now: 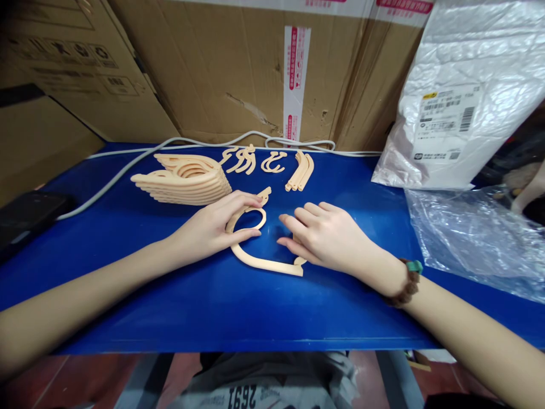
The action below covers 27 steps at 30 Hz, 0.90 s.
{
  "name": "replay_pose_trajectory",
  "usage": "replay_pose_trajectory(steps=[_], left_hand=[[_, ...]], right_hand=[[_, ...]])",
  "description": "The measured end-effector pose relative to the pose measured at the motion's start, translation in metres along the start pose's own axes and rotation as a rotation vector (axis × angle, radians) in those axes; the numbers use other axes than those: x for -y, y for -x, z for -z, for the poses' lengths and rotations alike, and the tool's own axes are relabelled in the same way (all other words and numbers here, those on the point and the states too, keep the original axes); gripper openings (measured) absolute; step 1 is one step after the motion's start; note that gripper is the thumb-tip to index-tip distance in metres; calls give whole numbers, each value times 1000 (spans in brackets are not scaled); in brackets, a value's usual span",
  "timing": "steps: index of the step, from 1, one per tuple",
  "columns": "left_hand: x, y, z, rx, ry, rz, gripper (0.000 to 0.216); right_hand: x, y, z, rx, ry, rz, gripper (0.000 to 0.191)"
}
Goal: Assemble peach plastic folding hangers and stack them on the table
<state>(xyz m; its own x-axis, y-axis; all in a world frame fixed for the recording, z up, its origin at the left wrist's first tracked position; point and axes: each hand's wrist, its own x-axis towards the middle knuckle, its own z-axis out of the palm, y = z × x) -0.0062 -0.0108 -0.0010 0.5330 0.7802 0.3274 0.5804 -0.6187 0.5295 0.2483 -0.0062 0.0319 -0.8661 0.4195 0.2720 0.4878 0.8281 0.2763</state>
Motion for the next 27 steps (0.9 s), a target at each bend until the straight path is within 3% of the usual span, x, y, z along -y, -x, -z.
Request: replay_pose_trajectory(steps=[11, 19, 27], left_hand=[[5, 0, -2, 33, -31, 8, 42], [6, 0, -3, 41, -43, -7, 38], [4, 0, -1, 45, -39, -4, 36]], right_hand=[[12, -2, -1, 27, -154, 31, 62], [18, -1, -1, 94, -268, 146, 47], [16, 0, -4, 92, -433, 137, 40]])
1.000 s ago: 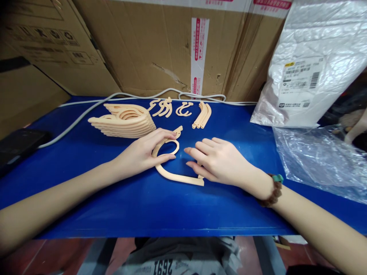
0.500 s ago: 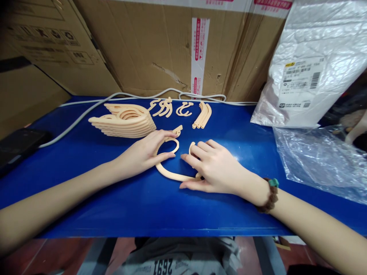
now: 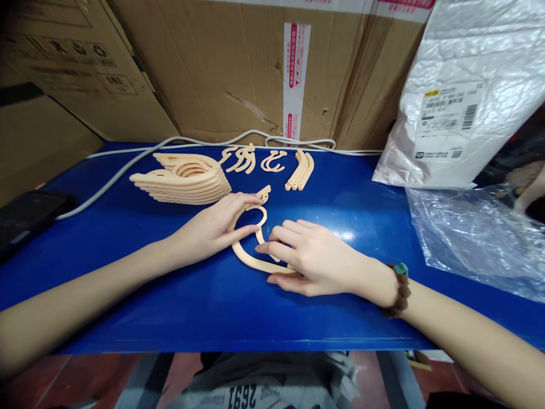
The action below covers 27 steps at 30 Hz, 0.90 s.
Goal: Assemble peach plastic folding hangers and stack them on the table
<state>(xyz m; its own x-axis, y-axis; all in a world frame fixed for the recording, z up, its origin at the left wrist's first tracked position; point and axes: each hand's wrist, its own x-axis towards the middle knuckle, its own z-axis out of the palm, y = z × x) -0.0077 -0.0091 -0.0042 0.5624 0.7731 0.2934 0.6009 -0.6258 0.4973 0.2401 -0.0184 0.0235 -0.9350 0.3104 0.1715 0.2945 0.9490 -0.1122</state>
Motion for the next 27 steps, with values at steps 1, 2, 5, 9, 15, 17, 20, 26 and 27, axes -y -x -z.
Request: replay_pose_trajectory(steps=[1, 2, 5, 9, 15, 17, 20, 26, 27], left_hand=[[0, 0, 0, 0, 0, -3, 36], [0, 0, 0, 0, 0, -4, 36], [0, 0, 0, -3, 2, -2, 37], [0, 0, -1, -2, 4, 4, 37], [-1, 1, -1, 0, 1, 9, 37], [-1, 1, 0, 1, 3, 12, 36], [-2, 1, 0, 0, 0, 13, 36], [-2, 0, 0, -1, -16, -6, 34], [-1, 0, 0, -6, -17, -10, 34]], right_hand=[[0, 0, 0, 2, -22, -5, 38], [0, 0, 0, 4, -45, -10, 37], [1, 0, -1, 8, -115, -25, 32], [1, 0, -2, 11, -175, -28, 31], [1, 1, -2, 17, -181, -24, 32], [1, 1, -1, 18, -173, -20, 32], [0, 0, 0, 22, -154, -22, 33], [-2, -2, 0, 5, -146, -55, 34], [-2, -2, 0, 4, -141, -54, 34]])
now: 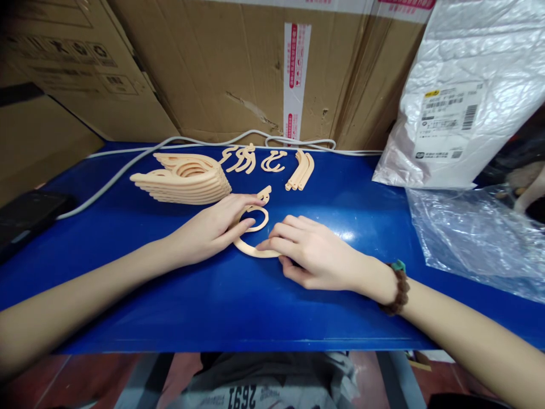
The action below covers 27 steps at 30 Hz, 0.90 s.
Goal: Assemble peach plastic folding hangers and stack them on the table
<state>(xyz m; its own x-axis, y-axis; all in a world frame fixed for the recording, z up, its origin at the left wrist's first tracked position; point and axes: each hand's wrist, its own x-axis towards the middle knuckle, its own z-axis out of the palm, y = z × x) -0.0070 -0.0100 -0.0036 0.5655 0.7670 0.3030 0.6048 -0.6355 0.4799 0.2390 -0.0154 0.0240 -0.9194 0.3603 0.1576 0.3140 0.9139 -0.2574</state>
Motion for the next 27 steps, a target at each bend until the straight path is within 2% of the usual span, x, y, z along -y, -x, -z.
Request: replay_pose_trajectory(steps=[9, 21, 27], left_hand=[[10, 1, -3, -37, 1, -34, 47], [12, -1, -1, -22, -60, -32, 39], [8, 1, -1, -2, -99, -57, 41]], right_hand=[[-9, 3, 3, -59, 80, -13, 35], [-24, 4, -2, -221, 146, -143, 25], [-24, 4, -3, -213, 169, -220, 23]])
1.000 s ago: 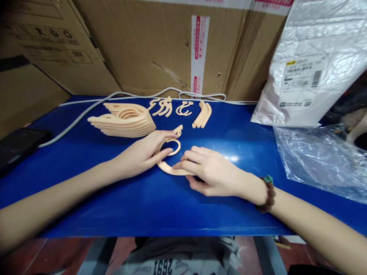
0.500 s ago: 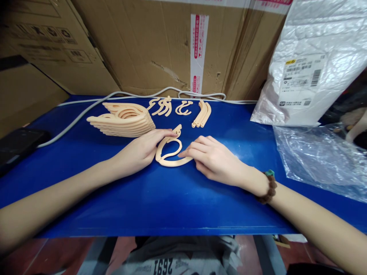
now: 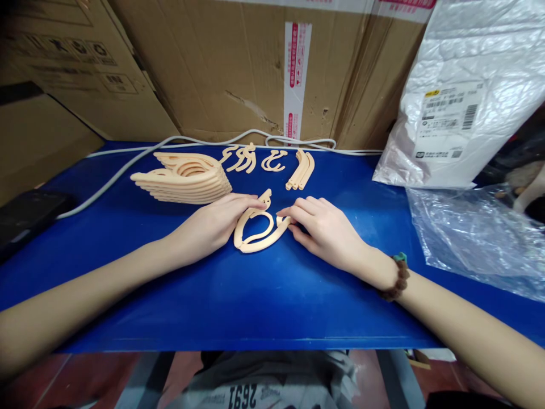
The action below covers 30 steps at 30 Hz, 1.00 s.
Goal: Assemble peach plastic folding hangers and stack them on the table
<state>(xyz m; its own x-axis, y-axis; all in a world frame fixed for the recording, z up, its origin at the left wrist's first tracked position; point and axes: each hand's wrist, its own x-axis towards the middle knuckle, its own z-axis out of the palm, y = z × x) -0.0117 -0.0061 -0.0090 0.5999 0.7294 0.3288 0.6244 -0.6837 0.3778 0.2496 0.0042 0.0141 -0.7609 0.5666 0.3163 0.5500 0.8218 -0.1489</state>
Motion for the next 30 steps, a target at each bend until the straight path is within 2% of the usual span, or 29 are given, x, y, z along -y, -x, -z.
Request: replay_pose_trajectory(steps=[8, 20, 23, 30], left_hand=[[-4, 0, 1, -2, -11, -46, 39], [-9, -2, 5, 7, -12, -84, 38], [-13, -2, 6, 3, 4, -97, 45], [-16, 1, 5, 55, 50, -115, 61]], right_hand=[[1, -1, 2, -4, 51, 3, 18], [5, -1, 8, 20, 61, -9, 30], [5, -2, 9, 43, 36, -5, 37], [3, -2, 5, 121, -49, 106, 72]])
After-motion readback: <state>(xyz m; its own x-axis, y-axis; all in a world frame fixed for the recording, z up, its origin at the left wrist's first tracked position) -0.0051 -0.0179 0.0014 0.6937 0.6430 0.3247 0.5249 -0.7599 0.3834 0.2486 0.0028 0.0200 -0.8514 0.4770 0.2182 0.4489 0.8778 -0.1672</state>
